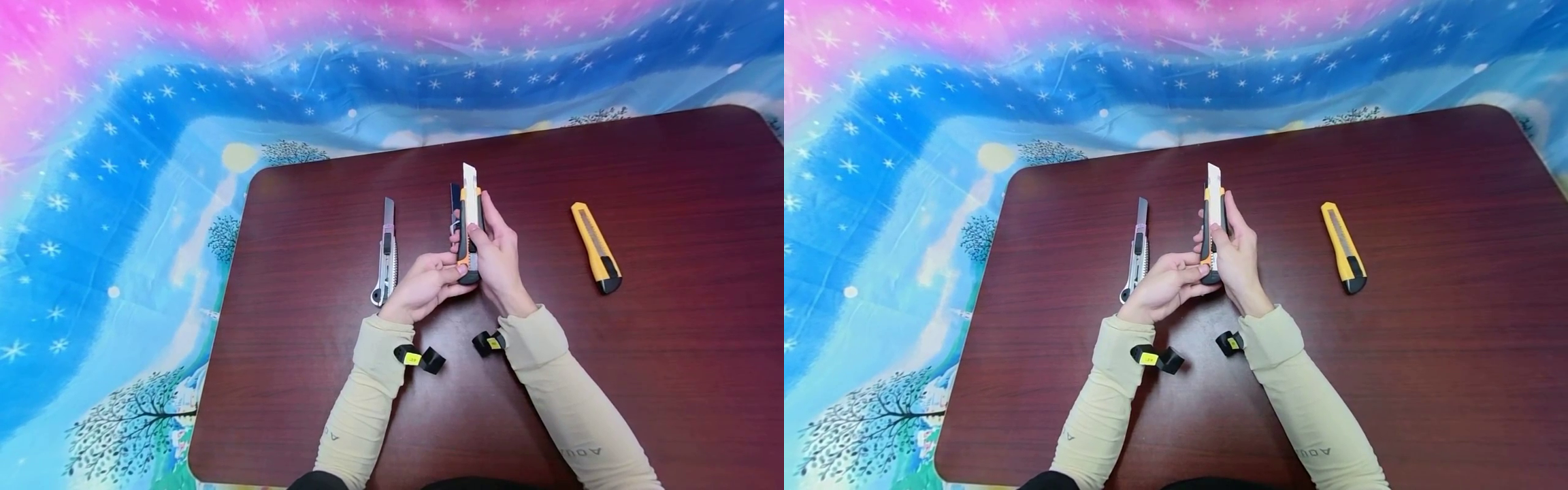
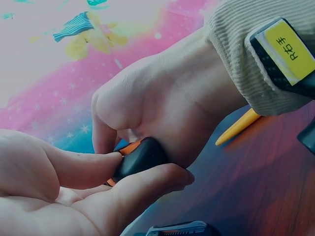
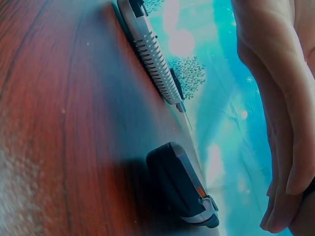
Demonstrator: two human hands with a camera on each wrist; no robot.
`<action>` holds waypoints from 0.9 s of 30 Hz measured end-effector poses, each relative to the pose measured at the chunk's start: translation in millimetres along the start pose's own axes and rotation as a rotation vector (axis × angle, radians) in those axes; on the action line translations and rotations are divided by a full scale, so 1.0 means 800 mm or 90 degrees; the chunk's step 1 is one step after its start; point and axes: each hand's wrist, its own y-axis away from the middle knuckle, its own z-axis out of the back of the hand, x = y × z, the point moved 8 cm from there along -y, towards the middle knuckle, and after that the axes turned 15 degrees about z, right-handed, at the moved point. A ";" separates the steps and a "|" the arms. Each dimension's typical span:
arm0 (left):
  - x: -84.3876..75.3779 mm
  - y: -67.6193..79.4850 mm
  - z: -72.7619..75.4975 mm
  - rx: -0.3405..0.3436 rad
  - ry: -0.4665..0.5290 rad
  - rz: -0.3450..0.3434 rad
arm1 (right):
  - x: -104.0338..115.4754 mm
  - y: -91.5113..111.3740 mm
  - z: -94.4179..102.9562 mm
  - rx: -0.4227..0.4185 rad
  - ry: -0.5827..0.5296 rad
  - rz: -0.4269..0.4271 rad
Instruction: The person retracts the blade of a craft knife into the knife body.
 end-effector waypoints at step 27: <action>-0.003 0.002 0.000 -0.002 0.032 -0.002 | 0.000 -0.001 -0.002 0.019 -0.034 -0.036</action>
